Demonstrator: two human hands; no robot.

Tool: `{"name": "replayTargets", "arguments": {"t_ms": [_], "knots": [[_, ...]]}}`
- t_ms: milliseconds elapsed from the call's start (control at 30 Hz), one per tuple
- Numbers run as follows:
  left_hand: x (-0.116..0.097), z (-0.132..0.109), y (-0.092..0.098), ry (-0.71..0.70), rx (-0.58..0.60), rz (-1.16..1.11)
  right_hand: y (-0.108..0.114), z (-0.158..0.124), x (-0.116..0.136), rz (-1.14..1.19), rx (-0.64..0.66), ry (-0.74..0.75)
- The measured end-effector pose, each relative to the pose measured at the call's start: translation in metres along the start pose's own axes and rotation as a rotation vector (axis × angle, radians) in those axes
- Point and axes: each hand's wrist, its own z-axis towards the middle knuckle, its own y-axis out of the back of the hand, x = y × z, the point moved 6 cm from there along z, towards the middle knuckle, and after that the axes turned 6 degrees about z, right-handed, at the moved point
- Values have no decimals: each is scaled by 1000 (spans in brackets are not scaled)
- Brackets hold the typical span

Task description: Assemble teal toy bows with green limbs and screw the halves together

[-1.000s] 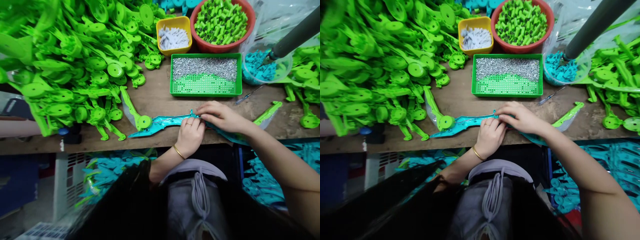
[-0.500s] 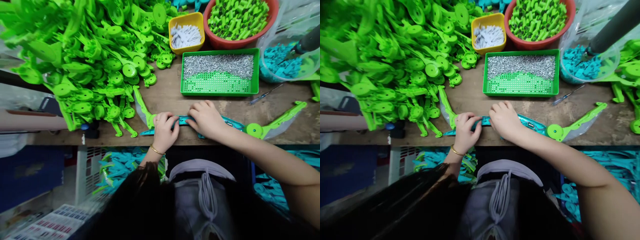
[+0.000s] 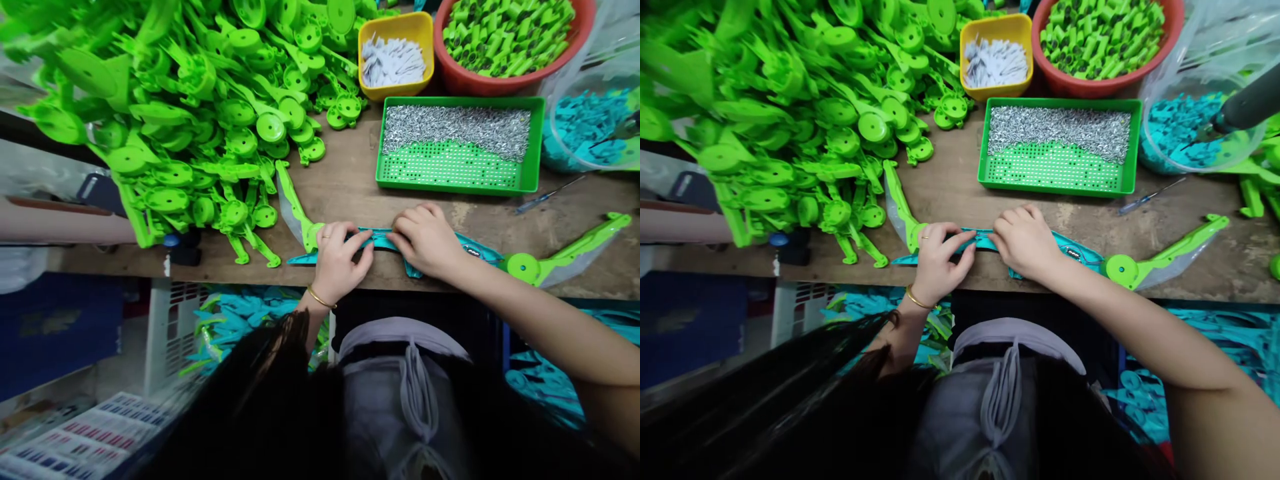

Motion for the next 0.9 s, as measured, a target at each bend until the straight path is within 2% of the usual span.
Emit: {"name": "replayTargets", "arguments": {"t_ms": [133,333,667,767,900], "knots": [[0,-2,2,-16,-3,-36,-2,1,0,-33,-6,-6],[-2,-4,-1,-73,-51,43,-4,2,1,-60,18,6],[-7,-3,-9,-96,37,187,-10,5,3,-45,112,-17],[-8,-4,-6,-122,41,163,-3,3,1,-37,123,-21],[-14,-1,5,-84,-15,92,27,-13,-11,109,75,-21]]}}
